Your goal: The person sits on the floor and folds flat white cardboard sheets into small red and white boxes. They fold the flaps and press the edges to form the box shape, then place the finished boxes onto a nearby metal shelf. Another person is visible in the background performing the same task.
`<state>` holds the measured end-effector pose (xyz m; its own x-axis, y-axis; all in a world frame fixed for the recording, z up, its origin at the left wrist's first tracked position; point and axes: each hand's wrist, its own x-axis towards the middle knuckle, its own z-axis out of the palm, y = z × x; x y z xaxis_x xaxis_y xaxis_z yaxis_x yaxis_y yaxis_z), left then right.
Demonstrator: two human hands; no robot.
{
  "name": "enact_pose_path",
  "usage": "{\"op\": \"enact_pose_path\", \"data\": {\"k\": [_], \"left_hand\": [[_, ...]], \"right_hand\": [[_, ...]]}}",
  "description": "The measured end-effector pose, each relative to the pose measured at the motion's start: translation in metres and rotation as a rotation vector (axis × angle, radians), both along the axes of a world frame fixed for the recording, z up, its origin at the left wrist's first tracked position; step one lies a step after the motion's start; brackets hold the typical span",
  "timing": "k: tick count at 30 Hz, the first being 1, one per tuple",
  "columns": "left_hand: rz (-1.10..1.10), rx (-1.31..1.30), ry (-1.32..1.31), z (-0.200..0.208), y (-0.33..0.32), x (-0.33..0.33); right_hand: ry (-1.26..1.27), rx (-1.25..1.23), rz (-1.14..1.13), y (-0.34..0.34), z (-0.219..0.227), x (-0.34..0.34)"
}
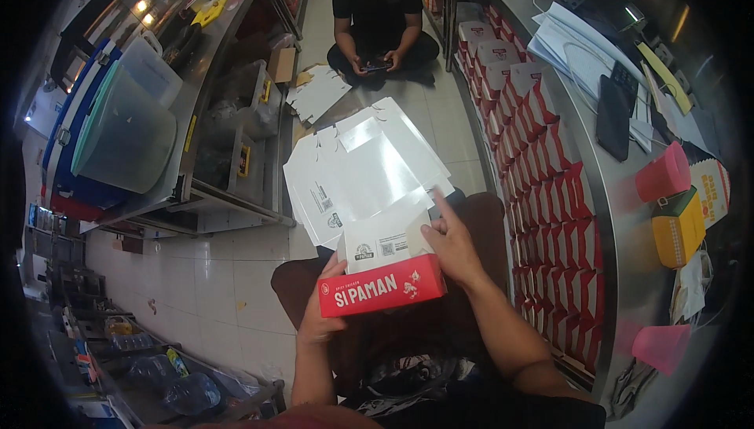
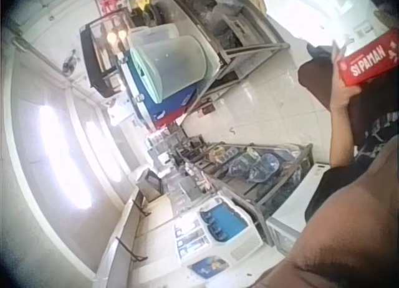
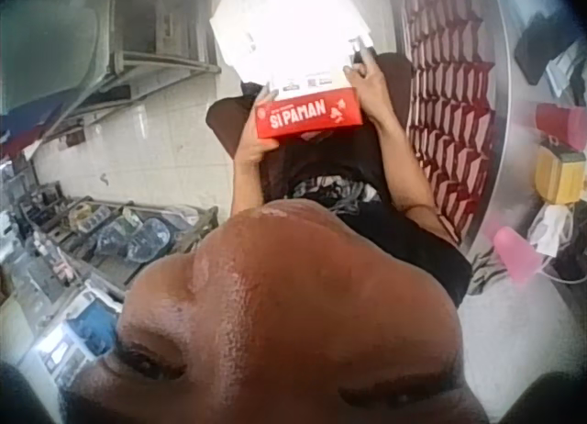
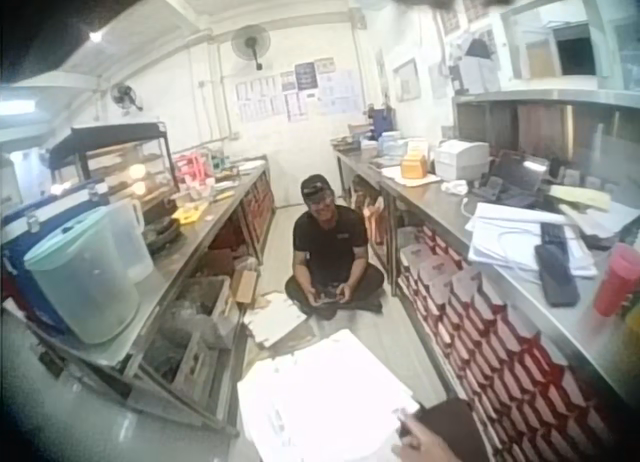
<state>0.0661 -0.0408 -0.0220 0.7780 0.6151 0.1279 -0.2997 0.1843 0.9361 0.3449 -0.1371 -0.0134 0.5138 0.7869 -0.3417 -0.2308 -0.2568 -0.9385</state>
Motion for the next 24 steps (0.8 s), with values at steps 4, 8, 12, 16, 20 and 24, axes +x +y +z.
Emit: {"op": "enact_pose_path", "data": {"k": [4, 8, 12, 16, 20, 24], "left_hand": [[0.132, -0.163, 0.265, 0.011, -0.016, 0.014], [0.317, -0.45, 0.11, -0.007, -0.023, 0.018], [0.392, -0.562, 0.158, -0.003, -0.019, 0.023], [0.382, -0.588, 0.186, -0.014, -0.011, 0.013], [0.396, -0.556, 0.19, -0.009, -0.012, 0.01], [0.389, -0.461, 0.171, -0.009, -0.012, 0.008]], "right_hand": [[-0.238, 0.022, 0.142, -0.002, -0.033, 0.0], [0.184, 0.19, -0.305, 0.003, -0.048, -0.007], [0.245, 0.415, 0.019, -0.003, -0.002, -0.018], [0.092, 0.372, 0.299, -0.001, 0.008, -0.017], [0.154, 0.327, 0.164, 0.003, -0.001, -0.028], [0.218, 0.252, 0.058, 0.005, -0.004, -0.034]]}}
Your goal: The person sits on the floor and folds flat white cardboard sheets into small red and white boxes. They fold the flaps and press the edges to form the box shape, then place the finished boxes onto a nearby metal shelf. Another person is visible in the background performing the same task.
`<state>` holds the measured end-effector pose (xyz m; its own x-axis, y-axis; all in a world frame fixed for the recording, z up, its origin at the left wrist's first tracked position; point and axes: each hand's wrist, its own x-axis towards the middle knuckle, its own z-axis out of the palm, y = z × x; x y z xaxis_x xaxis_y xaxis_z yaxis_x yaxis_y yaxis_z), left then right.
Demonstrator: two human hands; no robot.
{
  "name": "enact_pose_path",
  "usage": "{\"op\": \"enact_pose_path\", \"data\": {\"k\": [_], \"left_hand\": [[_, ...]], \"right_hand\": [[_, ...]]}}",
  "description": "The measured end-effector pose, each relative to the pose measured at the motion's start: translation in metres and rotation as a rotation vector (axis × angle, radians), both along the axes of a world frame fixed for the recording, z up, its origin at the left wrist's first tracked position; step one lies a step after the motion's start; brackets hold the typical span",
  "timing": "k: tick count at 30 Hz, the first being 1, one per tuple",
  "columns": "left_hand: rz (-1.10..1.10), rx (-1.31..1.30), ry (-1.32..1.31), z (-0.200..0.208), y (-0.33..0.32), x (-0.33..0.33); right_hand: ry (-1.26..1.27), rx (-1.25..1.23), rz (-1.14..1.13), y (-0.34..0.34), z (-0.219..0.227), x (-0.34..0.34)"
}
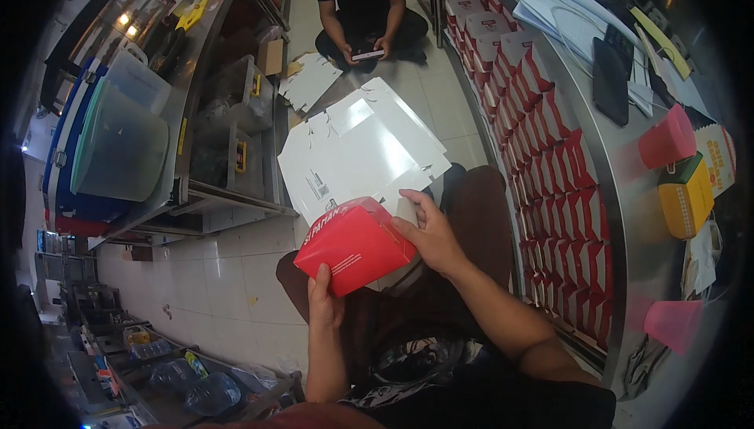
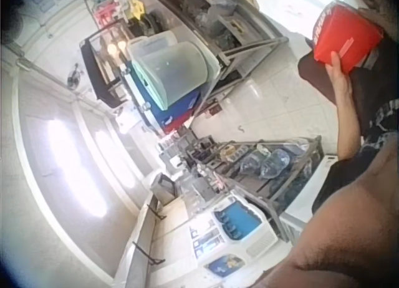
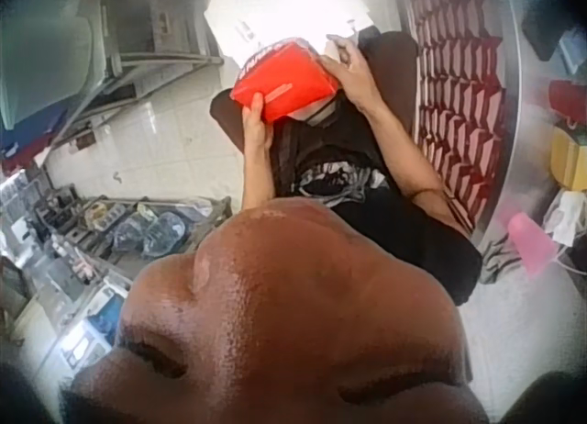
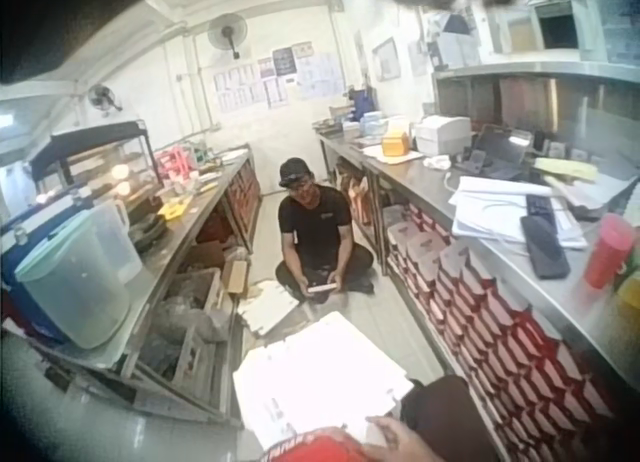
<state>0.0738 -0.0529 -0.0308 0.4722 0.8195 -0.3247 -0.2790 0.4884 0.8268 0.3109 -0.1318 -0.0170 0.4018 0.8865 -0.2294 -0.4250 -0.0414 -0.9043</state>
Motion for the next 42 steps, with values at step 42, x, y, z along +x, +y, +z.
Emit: {"op": "enact_pose_path", "data": {"k": [42], "left_hand": [[-0.013, 0.165, -0.05, -0.007, 0.01, 0.005]], "right_hand": [[0.027, 0.023, 0.165, -0.003, 0.019, 0.001]]}}
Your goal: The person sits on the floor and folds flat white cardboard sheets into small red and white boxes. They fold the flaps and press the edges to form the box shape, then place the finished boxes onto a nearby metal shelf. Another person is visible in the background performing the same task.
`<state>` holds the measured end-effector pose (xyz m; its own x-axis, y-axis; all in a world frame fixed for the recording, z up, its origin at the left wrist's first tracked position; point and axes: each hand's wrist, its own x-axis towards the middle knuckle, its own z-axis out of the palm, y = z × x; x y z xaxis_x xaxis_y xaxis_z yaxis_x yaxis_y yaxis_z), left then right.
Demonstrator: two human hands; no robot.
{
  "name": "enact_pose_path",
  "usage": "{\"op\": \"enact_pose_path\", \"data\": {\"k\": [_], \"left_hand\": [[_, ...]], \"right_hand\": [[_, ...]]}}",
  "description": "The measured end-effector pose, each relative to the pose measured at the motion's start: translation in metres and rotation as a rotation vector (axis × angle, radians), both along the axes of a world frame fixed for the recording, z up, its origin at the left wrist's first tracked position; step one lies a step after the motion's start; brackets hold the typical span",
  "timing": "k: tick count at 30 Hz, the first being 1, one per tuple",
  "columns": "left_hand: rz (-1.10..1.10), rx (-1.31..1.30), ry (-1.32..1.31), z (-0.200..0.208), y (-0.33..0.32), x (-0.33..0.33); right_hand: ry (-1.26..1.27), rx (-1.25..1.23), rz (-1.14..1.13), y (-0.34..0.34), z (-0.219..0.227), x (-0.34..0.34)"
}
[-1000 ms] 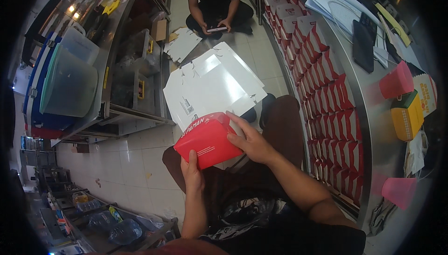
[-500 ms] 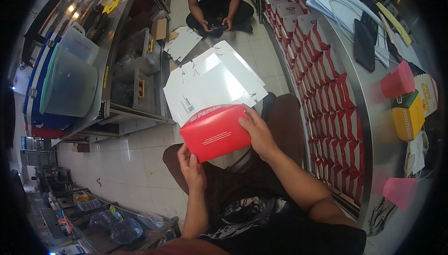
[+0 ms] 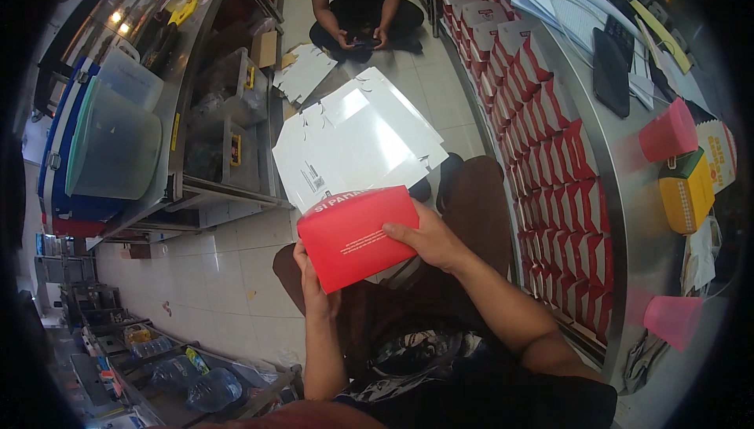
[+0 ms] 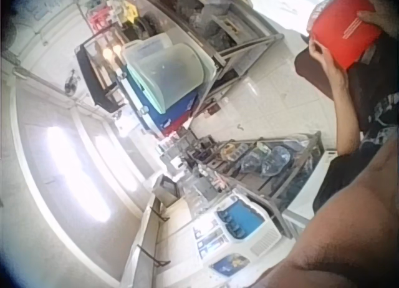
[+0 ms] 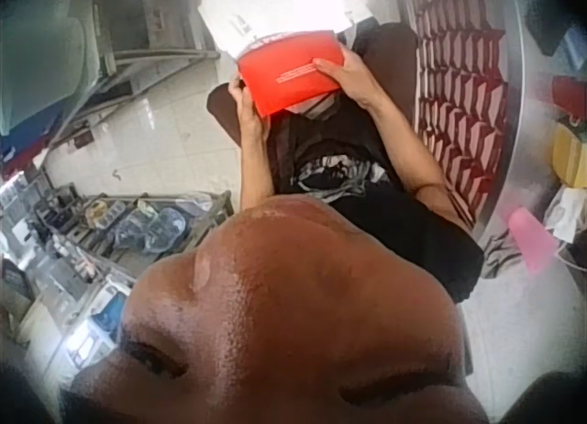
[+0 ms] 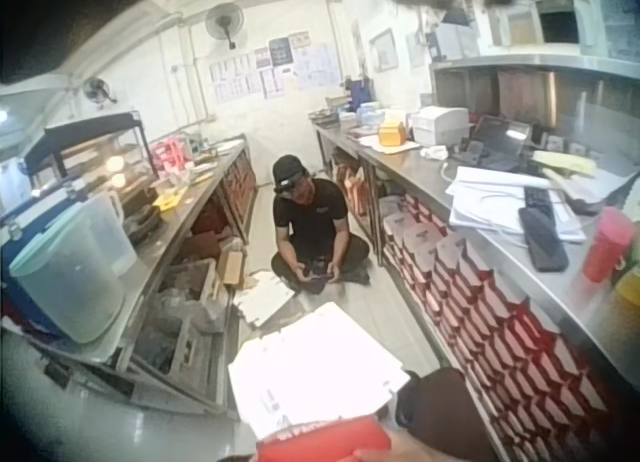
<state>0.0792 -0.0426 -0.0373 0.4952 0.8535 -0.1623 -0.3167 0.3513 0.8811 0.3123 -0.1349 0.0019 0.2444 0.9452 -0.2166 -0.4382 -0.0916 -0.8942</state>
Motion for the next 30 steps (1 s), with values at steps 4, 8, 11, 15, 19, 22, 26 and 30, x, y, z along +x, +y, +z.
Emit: {"op": "enact_pose_path", "data": {"k": [4, 8, 11, 15, 19, 22, 26, 30], "left_hand": [[0.054, -0.108, -0.048, 0.001, -0.001, 0.0], [-0.005, 0.095, -0.056, 0.015, -0.004, 0.003], [-0.047, 0.26, 0.019, 0.019, -0.004, 0.004], [0.005, 0.123, -0.05, 0.008, -0.002, 0.0], [0.131, -0.089, 0.191, 0.013, 0.0, 0.004], [0.131, -0.106, 0.118, 0.007, 0.006, -0.002], [0.124, -0.019, 0.111, 0.003, 0.005, -0.002], [-0.02, -0.173, -0.076, 0.004, 0.006, -0.008]], "right_hand": [[-0.025, 0.04, 0.014, 0.002, 0.002, -0.003], [0.009, -0.029, -0.019, 0.004, -0.004, -0.003], [0.012, -0.034, -0.021, 0.004, -0.011, -0.003], [-0.075, -0.049, 0.003, 0.005, -0.023, -0.007], [-0.24, -0.038, 0.055, 0.003, -0.029, -0.012], [-0.193, -0.07, 0.034, 0.002, -0.024, -0.016], [0.112, -0.147, -0.046, 0.0, -0.024, -0.013], [0.197, 0.002, -0.064, -0.007, -0.023, 0.002]]}}
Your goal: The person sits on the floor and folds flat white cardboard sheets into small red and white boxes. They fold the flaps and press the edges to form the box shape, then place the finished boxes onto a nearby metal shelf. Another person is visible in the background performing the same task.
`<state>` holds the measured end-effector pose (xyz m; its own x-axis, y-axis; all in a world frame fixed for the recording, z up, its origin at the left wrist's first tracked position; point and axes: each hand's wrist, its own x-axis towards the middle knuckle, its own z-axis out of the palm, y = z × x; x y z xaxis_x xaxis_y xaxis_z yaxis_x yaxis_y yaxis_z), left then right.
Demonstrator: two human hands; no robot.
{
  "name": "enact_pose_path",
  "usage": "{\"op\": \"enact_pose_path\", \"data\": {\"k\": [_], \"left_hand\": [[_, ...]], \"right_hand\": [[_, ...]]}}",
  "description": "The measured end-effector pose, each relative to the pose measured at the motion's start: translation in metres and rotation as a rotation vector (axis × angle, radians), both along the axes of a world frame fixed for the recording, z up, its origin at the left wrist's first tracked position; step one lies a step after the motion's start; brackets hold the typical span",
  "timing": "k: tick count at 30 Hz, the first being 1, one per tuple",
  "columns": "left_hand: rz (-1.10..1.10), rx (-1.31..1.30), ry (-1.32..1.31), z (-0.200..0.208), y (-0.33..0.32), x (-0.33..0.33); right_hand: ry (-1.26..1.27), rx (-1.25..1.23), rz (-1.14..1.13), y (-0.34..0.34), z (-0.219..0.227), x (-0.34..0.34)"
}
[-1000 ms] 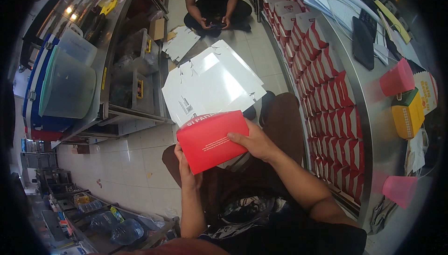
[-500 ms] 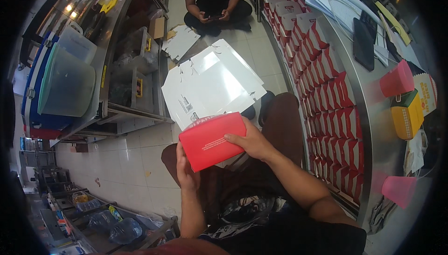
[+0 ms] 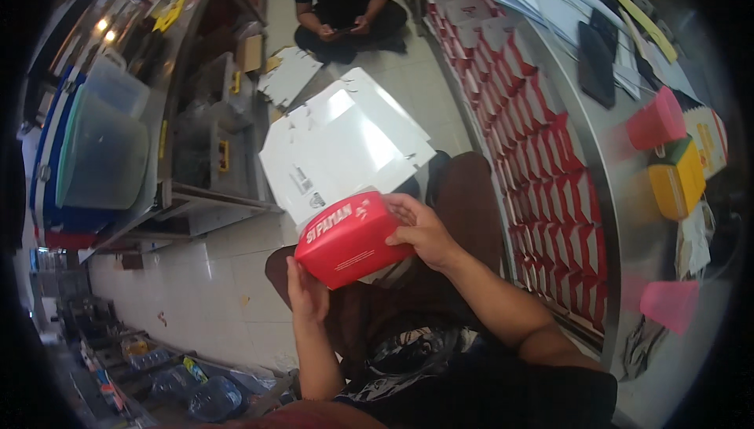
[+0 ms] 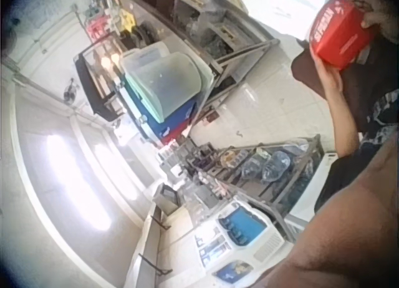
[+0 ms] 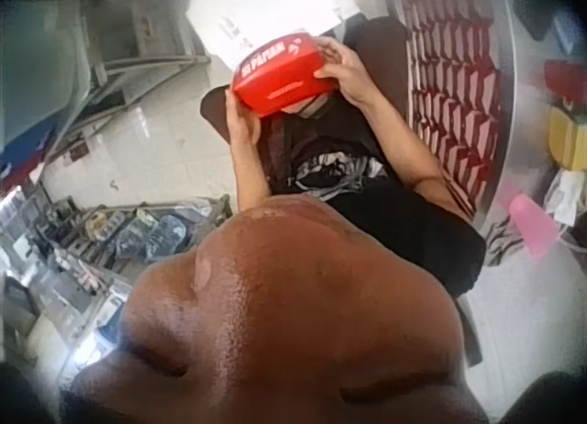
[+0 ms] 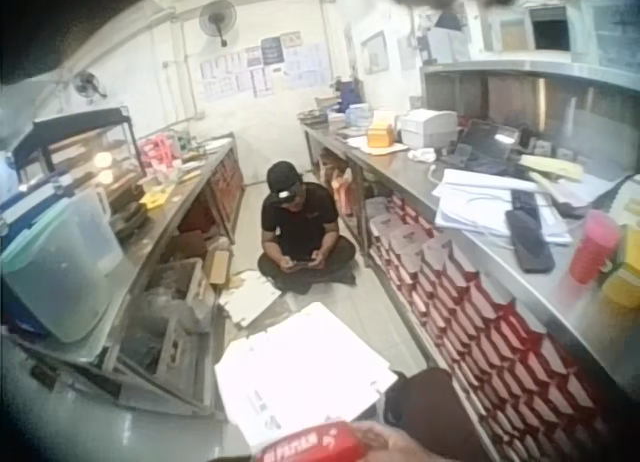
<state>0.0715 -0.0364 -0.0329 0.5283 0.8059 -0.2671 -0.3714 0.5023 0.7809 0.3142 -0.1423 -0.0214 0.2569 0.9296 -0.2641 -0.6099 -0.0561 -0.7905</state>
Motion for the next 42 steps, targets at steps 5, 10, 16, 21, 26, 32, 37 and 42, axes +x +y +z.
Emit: {"op": "enact_pose_path", "data": {"k": [5, 10, 16, 21, 26, 32, 37, 42], "left_hand": [[-0.135, -0.22, 0.004, -0.002, -0.005, -0.006], [-0.022, -0.038, 0.084, -0.008, -0.006, -0.001], [-0.07, 0.231, 0.176, 0.006, -0.005, 0.003], [-0.166, 0.382, 0.218, 0.019, 0.005, 0.009], [-0.063, 0.298, 0.058, 0.029, 0.018, 0.035], [0.042, 0.181, -0.074, 0.024, 0.041, 0.075], [-0.17, 0.038, -0.135, 0.024, 0.059, 0.101], [-0.021, -0.05, -0.002, 0.014, 0.087, 0.12]], "right_hand": [[-0.313, 0.164, 0.203, -0.002, 0.019, 0.015], [-0.664, 0.131, 0.248, -0.006, 0.031, 0.014], [-0.812, -0.03, 0.293, -0.004, 0.033, 0.012], [-0.861, -0.003, 0.239, 0.003, 0.043, 0.024], [-0.862, 0.101, 0.089, 0.016, 0.046, 0.035], [-0.586, 0.065, -0.288, 0.058, 0.04, 0.035], [-1.218, 0.075, -0.354, 0.095, 0.016, 0.032], [-1.398, 0.158, -0.254, 0.133, 0.011, 0.028]]}}
